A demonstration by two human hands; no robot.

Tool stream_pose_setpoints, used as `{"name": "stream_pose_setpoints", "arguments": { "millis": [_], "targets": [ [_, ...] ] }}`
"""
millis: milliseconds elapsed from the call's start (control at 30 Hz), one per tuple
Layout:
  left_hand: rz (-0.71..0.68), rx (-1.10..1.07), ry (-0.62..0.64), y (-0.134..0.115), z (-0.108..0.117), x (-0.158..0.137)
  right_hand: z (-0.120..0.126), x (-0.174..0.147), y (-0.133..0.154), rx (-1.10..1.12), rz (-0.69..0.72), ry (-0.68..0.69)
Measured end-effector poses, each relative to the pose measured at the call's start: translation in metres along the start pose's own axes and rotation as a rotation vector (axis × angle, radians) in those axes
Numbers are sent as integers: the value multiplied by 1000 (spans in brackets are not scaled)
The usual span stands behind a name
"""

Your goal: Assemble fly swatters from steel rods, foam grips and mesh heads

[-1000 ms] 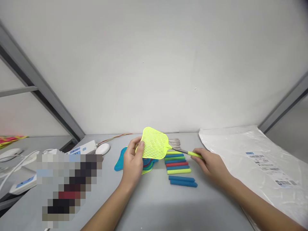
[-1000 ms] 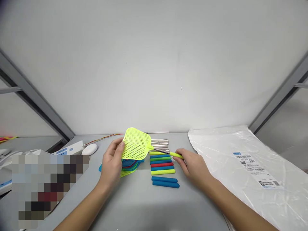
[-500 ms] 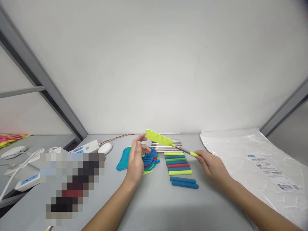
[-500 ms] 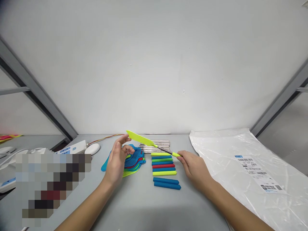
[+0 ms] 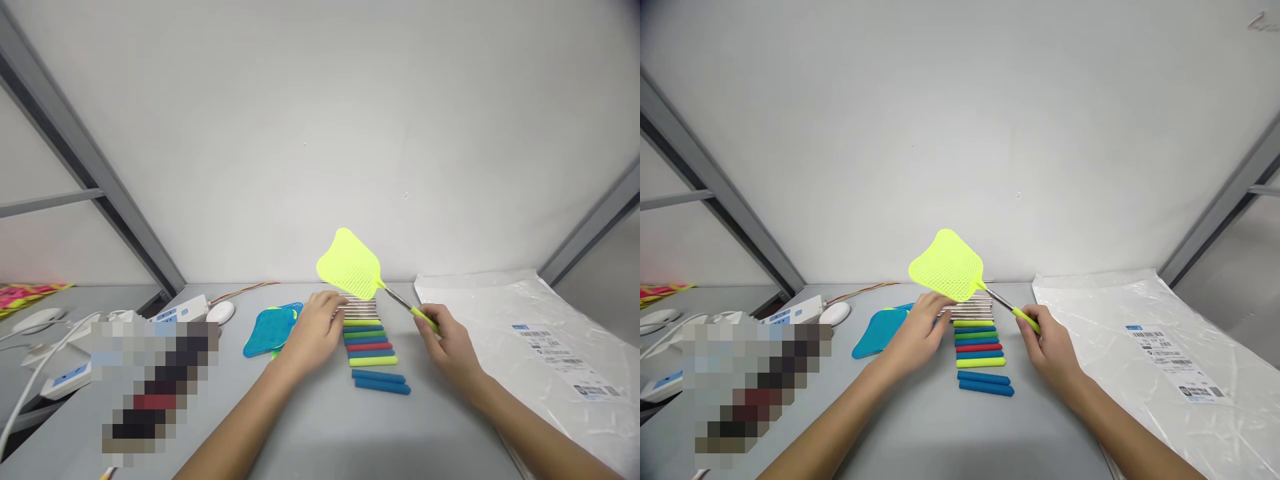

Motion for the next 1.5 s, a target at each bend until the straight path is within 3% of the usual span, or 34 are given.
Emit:
{"name": "stream_pose_setpoints", "arguments": {
  "millis": [100, 167, 300, 433, 533, 700, 833, 1000, 1200, 1500],
  "targets": [
    [107, 280, 214, 19, -33, 30, 3, 2, -10, 35, -72, -48],
    [186, 343, 202, 39, -37, 54, 3, 3, -17, 67, -115, -54],
    [403, 438, 141, 95, -23, 80, 1, 6, -24, 116, -165, -23],
    [594, 464, 145, 150, 1, 74, -5, 8, -24, 122, -184, 38],
    [640, 441, 174, 172, 8, 68, -9, 8, -21, 71, -170, 90],
    [577, 378, 201, 176, 2, 68, 0, 18, -25, -249, -98, 146],
    [529, 355, 166, 174, -2, 71, 13, 31, -49, -475, -139, 122],
    [502, 333, 142, 177, -5, 78, -4, 33, -64, -246, -189, 175],
    [466, 314, 168, 174, -5, 82, -62, 52, -46, 115, -239, 423],
    [452, 265, 167, 166, -4, 79, -115, 103, -49, 116, -213, 523]
  ]
}}
Point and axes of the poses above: each hand's wrist, its own x-axis towards the middle knuckle, its own z-axis out of the back of the hand, y = z × x, the point moved 10 cm from there along x, towards the middle knuckle, and after that the axes turned 9 degrees about -x, right-handed, at the moved point
